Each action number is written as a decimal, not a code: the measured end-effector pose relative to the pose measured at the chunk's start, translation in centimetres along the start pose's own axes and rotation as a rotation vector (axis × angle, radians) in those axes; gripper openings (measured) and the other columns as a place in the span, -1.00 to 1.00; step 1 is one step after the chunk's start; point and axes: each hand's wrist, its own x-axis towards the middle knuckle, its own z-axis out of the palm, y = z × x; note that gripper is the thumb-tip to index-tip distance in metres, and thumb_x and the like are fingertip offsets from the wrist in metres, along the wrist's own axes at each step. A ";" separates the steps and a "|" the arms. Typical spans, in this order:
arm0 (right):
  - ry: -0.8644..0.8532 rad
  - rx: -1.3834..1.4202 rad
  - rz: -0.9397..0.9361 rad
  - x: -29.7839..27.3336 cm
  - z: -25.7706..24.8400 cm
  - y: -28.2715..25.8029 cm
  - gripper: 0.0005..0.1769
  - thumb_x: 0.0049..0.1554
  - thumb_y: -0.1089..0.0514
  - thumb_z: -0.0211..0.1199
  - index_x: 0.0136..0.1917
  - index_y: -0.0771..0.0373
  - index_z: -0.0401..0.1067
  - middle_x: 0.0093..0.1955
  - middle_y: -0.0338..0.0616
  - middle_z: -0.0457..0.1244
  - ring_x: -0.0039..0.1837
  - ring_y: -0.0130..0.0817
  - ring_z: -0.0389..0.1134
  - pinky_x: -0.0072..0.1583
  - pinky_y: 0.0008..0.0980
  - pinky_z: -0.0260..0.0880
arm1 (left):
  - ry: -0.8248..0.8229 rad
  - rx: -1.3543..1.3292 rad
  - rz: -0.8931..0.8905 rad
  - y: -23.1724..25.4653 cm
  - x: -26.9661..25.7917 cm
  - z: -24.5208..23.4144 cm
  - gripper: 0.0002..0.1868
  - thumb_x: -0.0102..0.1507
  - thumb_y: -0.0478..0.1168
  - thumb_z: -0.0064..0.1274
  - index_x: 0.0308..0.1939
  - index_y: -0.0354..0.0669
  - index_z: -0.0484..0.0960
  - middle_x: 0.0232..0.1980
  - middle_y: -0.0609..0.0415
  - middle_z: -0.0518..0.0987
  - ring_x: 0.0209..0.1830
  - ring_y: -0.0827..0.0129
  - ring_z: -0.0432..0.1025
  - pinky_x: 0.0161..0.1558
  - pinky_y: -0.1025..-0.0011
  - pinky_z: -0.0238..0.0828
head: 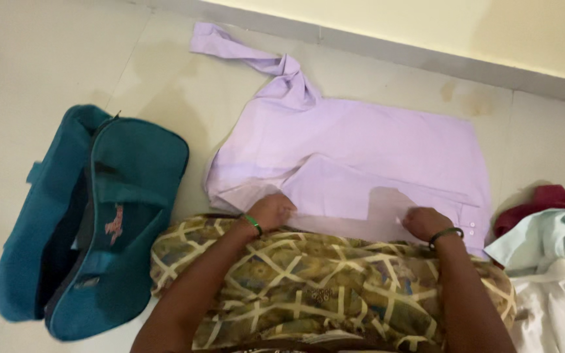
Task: The person folds a light purple long-sleeved shirt by laying it flat on the floor, smoothing the fabric, folding in the sleeves, and then folding the body of the shirt.
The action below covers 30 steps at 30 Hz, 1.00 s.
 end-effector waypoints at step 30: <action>0.841 0.222 0.116 17.4 -7.5 8.1 -0.17 0.35 -0.28 -0.22 0.69 0.26 -0.09 0.75 0.08 -0.20 0.72 0.13 -0.32 0.54 0.36 -0.36 | 0.503 0.556 -0.204 -8.9 14.7 -7.2 -0.20 0.37 0.14 -0.13 0.61 -0.11 0.10 0.68 -0.05 0.00 0.65 -0.05 -0.12 0.46 -0.23 -0.22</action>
